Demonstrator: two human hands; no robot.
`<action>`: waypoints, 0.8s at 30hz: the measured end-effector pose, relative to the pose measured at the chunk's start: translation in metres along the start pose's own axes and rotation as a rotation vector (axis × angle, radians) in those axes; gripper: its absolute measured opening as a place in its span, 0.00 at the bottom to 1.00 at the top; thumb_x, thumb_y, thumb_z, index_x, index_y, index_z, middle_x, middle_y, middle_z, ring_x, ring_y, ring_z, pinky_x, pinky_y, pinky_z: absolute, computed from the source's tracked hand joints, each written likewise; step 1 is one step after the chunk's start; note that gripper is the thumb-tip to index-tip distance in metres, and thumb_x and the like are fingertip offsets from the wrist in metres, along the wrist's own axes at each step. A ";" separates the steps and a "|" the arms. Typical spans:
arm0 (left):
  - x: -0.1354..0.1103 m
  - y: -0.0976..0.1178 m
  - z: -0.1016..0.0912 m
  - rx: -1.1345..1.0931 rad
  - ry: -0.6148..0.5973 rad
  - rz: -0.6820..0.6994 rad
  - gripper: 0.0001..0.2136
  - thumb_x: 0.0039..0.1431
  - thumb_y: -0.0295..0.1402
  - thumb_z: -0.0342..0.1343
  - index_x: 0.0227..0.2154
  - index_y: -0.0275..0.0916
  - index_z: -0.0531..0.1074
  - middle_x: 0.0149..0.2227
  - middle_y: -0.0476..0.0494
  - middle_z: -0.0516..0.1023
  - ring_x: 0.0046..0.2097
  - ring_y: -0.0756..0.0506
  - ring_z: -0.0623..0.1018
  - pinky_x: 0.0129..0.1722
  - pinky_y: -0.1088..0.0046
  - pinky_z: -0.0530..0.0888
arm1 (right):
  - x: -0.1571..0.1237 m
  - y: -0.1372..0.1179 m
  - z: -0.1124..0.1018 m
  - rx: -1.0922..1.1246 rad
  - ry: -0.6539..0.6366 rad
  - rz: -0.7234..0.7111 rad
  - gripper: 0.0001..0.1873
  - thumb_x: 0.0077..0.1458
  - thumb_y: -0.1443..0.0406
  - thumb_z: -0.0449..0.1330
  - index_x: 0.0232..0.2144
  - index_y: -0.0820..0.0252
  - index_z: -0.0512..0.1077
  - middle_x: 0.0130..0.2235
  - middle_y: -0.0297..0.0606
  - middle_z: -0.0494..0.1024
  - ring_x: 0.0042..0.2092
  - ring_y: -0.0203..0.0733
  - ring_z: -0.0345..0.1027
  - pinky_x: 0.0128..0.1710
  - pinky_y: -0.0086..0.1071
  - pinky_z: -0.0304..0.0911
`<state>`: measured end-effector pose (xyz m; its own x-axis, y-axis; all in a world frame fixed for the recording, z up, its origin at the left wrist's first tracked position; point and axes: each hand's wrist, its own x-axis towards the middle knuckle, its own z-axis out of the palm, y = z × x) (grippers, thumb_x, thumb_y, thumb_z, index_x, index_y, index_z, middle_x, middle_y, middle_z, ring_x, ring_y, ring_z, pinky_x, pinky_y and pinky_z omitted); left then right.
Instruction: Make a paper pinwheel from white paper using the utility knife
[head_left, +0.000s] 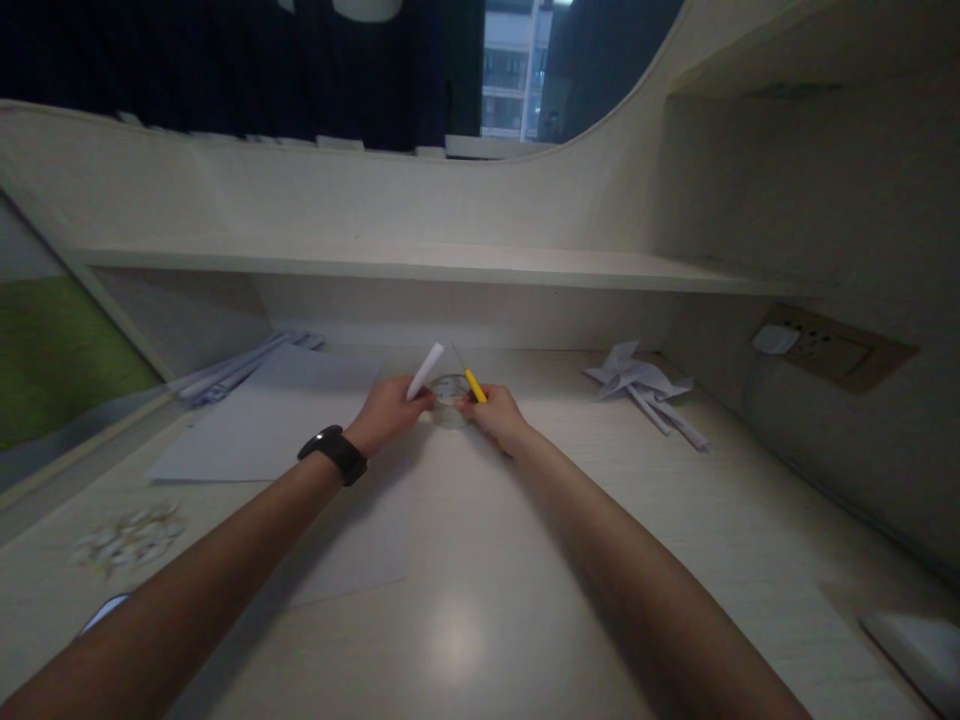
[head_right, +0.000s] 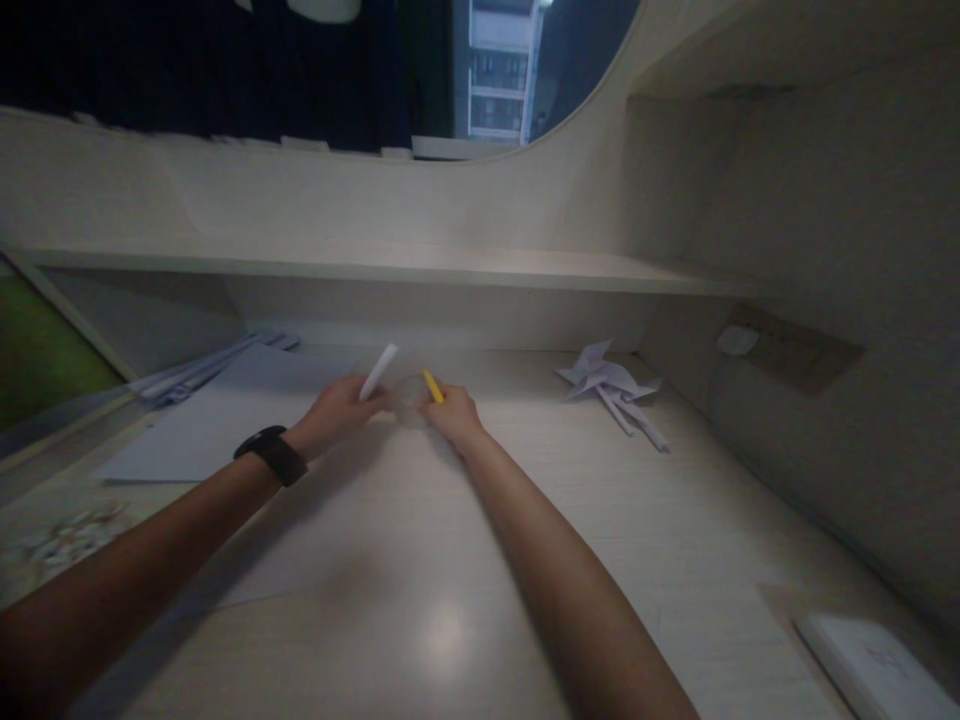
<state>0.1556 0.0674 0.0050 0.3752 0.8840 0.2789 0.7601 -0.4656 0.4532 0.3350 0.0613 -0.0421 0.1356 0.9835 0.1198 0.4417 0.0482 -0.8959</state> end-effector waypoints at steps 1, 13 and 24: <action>-0.001 -0.001 0.002 0.010 0.005 -0.004 0.10 0.56 0.33 0.50 0.29 0.35 0.75 0.27 0.43 0.77 0.30 0.45 0.74 0.29 0.73 0.66 | 0.000 0.000 0.000 -0.006 0.000 0.000 0.12 0.46 0.62 0.61 0.33 0.62 0.75 0.24 0.32 0.73 0.25 0.34 0.65 0.26 0.25 0.58; 0.005 -0.013 0.012 0.110 0.046 0.074 0.11 0.60 0.33 0.48 0.37 0.34 0.74 0.35 0.37 0.78 0.35 0.42 0.76 0.33 0.71 0.67 | -0.020 -0.012 -0.015 -0.203 0.050 -0.025 0.22 0.50 0.53 0.59 0.45 0.59 0.69 0.33 0.36 0.76 0.32 0.39 0.68 0.29 0.27 0.57; 0.006 -0.015 0.003 0.038 0.023 0.130 0.11 0.61 0.36 0.50 0.39 0.37 0.75 0.36 0.40 0.79 0.36 0.44 0.76 0.35 0.72 0.68 | -0.072 -0.065 -0.081 -1.255 -0.200 -0.317 0.26 0.61 0.47 0.42 0.46 0.53 0.70 0.40 0.46 0.75 0.39 0.50 0.71 0.38 0.37 0.60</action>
<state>0.1477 0.0804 -0.0025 0.4604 0.8148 0.3524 0.7254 -0.5741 0.3798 0.3678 -0.0264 0.0424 -0.2109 0.9735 0.0882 0.9648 0.1928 0.1787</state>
